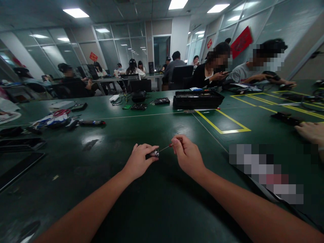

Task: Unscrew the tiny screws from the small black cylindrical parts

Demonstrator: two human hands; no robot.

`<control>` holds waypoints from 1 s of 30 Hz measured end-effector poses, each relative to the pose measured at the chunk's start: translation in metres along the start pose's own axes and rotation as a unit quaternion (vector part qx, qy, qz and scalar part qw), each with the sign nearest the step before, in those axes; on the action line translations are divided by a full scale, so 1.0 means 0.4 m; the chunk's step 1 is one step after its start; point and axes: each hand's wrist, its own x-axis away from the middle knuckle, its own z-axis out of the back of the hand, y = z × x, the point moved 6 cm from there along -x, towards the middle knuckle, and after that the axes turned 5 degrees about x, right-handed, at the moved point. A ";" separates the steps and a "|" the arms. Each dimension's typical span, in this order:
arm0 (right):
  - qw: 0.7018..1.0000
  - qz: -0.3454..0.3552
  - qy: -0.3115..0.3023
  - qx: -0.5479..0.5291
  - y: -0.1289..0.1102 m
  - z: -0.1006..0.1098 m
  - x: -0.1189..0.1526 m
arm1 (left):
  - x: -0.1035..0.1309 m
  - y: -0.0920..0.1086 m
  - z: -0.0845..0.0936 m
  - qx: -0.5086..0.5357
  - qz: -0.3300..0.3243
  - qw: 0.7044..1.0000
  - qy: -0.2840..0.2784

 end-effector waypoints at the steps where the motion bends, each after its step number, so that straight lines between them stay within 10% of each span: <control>1: 1.000 0.000 0.006 0.006 0.000 0.004 -0.001 | 0.000 -0.001 0.000 0.002 0.000 1.000 0.002; 30: 0.997 0.045 -0.037 -0.051 -0.012 -0.014 0.009 | 0.000 0.002 0.002 -0.005 -0.011 1.000 0.016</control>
